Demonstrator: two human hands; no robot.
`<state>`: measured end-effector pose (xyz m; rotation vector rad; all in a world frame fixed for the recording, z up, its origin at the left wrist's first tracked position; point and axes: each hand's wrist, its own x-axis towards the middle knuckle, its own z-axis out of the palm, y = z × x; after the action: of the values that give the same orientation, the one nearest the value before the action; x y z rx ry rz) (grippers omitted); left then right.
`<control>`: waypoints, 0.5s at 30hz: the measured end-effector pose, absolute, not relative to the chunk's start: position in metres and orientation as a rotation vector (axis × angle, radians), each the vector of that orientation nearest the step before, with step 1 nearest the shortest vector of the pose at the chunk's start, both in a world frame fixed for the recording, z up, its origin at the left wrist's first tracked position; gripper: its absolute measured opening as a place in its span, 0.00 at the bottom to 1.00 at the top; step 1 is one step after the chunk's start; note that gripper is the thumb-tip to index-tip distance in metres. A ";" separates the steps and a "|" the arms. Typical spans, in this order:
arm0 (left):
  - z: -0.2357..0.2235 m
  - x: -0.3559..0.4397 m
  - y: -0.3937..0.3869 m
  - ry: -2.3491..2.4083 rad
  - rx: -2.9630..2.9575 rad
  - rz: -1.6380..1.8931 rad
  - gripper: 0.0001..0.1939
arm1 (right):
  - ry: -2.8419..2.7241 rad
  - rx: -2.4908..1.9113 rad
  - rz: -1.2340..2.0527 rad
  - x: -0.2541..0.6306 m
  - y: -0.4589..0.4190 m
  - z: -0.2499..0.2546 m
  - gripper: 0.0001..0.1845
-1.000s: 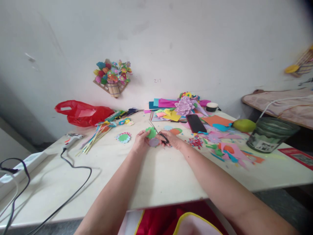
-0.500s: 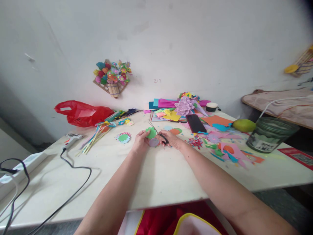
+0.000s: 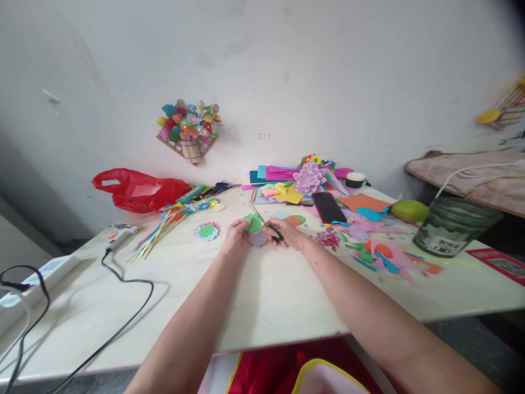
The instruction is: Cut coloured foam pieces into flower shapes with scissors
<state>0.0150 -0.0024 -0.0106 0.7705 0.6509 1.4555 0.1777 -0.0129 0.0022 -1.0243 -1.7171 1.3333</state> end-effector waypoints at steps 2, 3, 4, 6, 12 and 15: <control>-0.011 0.015 -0.002 0.657 0.764 1.457 0.11 | -1.699 -1.015 1.354 0.177 -0.014 0.004 0.16; -0.011 0.015 -0.002 0.659 0.761 1.459 0.11 | -1.688 -1.012 1.361 0.176 -0.015 0.005 0.16; -0.011 0.015 -0.002 0.659 0.760 1.460 0.11 | -1.678 -1.009 1.366 0.176 -0.016 0.006 0.16; -0.011 0.015 -0.001 0.653 0.763 1.464 0.11 | -1.667 -1.003 1.373 0.176 -0.018 0.008 0.16; -0.011 0.015 -0.002 0.653 0.744 1.476 0.10 | -1.646 -0.970 1.408 0.177 -0.018 0.009 0.13; -0.010 0.015 -0.003 0.647 0.733 1.474 0.10 | -1.650 -0.965 1.410 0.177 -0.016 0.007 0.13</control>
<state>0.0152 -0.0026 -0.0099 0.7327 0.6471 1.4744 0.1770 -0.0163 0.0069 -0.9645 -1.6498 1.4099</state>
